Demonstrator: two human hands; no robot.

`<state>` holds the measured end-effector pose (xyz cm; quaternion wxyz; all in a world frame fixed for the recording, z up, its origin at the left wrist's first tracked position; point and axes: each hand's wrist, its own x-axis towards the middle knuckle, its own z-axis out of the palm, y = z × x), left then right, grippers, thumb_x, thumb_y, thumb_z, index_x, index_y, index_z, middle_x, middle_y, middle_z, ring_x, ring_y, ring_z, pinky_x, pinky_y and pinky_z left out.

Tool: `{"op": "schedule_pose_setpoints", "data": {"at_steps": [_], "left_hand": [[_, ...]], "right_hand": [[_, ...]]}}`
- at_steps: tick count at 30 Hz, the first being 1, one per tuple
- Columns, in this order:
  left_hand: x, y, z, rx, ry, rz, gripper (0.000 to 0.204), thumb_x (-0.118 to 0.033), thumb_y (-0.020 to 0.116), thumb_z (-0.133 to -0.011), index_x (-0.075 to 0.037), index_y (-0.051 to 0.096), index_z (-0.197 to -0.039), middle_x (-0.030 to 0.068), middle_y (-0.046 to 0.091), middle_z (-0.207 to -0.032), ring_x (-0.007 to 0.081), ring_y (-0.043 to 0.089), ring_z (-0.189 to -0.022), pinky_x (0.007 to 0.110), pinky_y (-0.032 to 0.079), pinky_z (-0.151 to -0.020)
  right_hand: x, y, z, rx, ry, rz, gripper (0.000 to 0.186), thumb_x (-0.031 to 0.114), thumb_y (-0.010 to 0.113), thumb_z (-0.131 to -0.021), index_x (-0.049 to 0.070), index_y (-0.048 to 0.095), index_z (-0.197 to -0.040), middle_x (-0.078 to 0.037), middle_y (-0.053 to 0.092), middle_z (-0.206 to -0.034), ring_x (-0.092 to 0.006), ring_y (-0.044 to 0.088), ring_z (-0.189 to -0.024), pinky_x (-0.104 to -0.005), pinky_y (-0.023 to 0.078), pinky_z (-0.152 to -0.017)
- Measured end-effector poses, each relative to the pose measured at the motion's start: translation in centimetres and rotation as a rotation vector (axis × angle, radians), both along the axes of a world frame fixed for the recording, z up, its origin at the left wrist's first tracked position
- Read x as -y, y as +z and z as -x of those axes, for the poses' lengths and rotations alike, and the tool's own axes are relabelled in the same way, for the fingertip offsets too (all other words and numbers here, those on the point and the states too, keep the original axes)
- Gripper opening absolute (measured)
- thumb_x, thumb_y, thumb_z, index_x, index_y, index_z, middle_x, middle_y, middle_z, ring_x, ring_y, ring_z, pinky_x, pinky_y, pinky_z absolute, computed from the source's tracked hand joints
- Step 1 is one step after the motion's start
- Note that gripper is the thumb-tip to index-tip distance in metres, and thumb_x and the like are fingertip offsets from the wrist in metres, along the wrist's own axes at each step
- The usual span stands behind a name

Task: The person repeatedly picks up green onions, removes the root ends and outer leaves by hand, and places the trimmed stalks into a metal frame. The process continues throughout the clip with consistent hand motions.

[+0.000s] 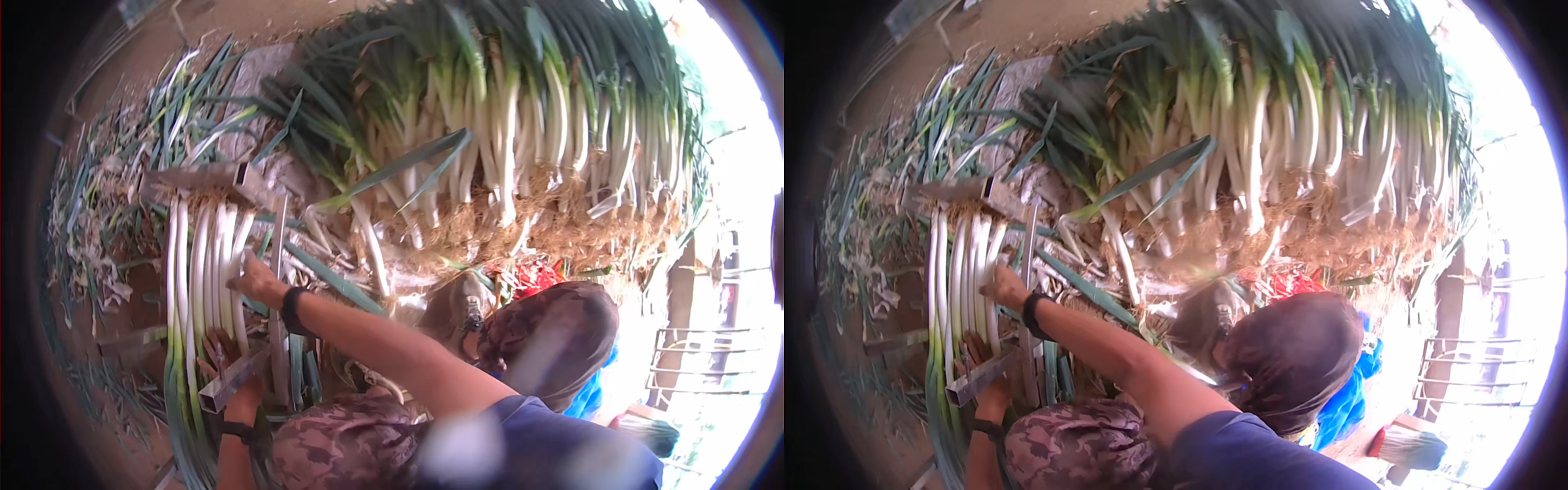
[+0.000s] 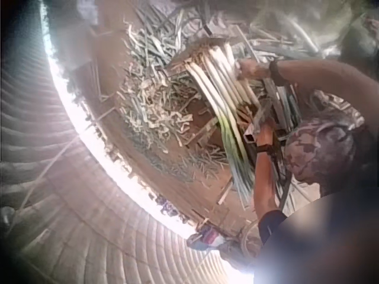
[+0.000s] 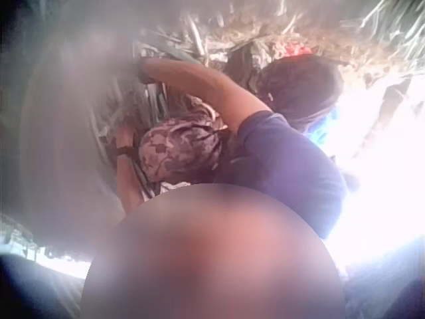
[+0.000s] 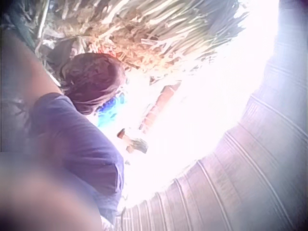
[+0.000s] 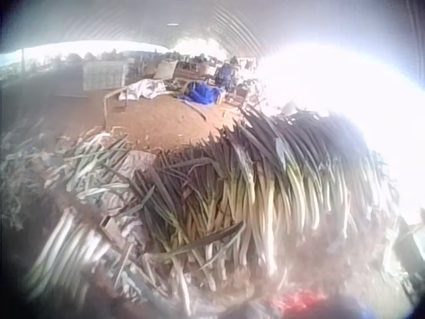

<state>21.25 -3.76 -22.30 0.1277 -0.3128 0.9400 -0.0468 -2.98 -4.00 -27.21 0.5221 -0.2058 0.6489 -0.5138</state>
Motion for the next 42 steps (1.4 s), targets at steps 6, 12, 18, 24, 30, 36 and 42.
{"op": "schedule_pose_setpoints", "data": {"at_steps": [6, 12, 18, 24, 30, 36, 42], "left_hand": [[1.0, 1.2, -0.2, 0.127, 0.067, -0.177, 0.120, -0.043, 0.082, -0.076, 0.002, 0.013, -0.163, 0.0249, 0.010, -0.171, 0.0423, 0.011, -0.159, 0.068, 0.013, -0.122], [3.3, 0.9, -2.0, 0.040, -0.053, -0.365, 0.106, -0.031, 0.087, -0.070, -0.002, 0.035, -0.157, 0.0255, 0.021, -0.167, 0.0437, 0.019, -0.155, 0.060, 0.020, -0.124], [2.2, 5.4, -2.8, 0.121, -0.002, -0.471, 0.080, -0.027, 0.084, -0.074, -0.010, 0.053, -0.146, 0.0217, 0.048, -0.150, 0.0444, 0.042, -0.141, 0.060, 0.031, -0.117], [-1.8, 12.1, -4.0, 0.069, -0.065, -0.495, 0.063, -0.023, 0.077, -0.080, -0.011, 0.058, -0.139, 0.0196, 0.058, -0.135, 0.0402, 0.052, -0.129, 0.058, 0.039, -0.107], [-4.7, 21.3, -1.6, -0.310, -0.001, -0.386, 0.042, -0.008, 0.076, -0.082, 0.003, 0.067, -0.122, 0.0256, 0.072, -0.112, 0.0452, 0.069, -0.104, 0.049, 0.054, -0.092], [-10.5, 26.1, 2.6, -0.714, -0.012, -0.494, 0.065, -0.010, 0.079, -0.087, 0.003, 0.053, -0.144, 0.0257, 0.072, -0.117, 0.0353, 0.070, -0.110, 0.042, 0.054, -0.095], [-14.6, 19.5, 13.2, -0.941, -0.470, -0.542, 0.087, -0.026, 0.088, -0.082, -0.001, 0.044, -0.152, 0.0245, 0.048, -0.150, 0.0348, 0.048, -0.138, 0.045, 0.041, -0.114]], "right_hand": [[-13.8, 0.9, 12.4, -0.926, -0.247, 0.079, 0.029, 0.020, 0.070, -0.089, 0.003, 0.070, -0.112, -0.020, 0.072, -0.096, -0.0372, 0.070, -0.087, -0.0446, 0.058, -0.078], [-32.2, 5.0, 27.7, -1.973, -0.168, -0.557, 0.043, 0.000, 0.060, -0.082, 0.004, 0.061, -0.126, -0.017, 0.055, -0.128, -0.0378, 0.050, -0.126, -0.0575, 0.034, -0.112], [-33.6, 6.6, 30.6, -1.320, -0.214, -0.880, 0.050, 0.018, 0.069, -0.085, -0.003, 0.053, -0.127, -0.021, 0.062, -0.123, -0.0377, 0.061, -0.116, -0.0498, 0.050, -0.098], [-33.3, 10.7, 28.6, -0.730, -0.057, -0.298, 0.010, 0.011, 0.067, -0.092, 0.002, 0.071, -0.092, -0.013, 0.073, -0.085, -0.0267, 0.072, -0.076, -0.0372, 0.058, -0.068], [-31.3, 19.0, 17.0, 0.103, -0.164, 0.011, 0.022, 0.026, 0.073, -0.097, 0.005, 0.071, -0.089, -0.003, 0.059, -0.069, -0.0150, 0.052, -0.052, -0.0288, 0.050, -0.052], [-34.0, 29.9, 1.8, 0.340, 0.258, 0.387, 0.053, 0.039, 0.074, -0.096, -0.007, 0.062, -0.121, -0.013, 0.072, -0.093, -0.0145, 0.070, -0.071, -0.0277, 0.057, -0.062], [-34.7, 37.1, -10.0, 0.623, 0.350, 0.285, 0.056, 0.044, 0.071, -0.097, -0.003, 0.058, -0.123, -0.009, 0.070, -0.084, -0.0138, 0.069, -0.062, -0.0254, 0.057, -0.051]]}}
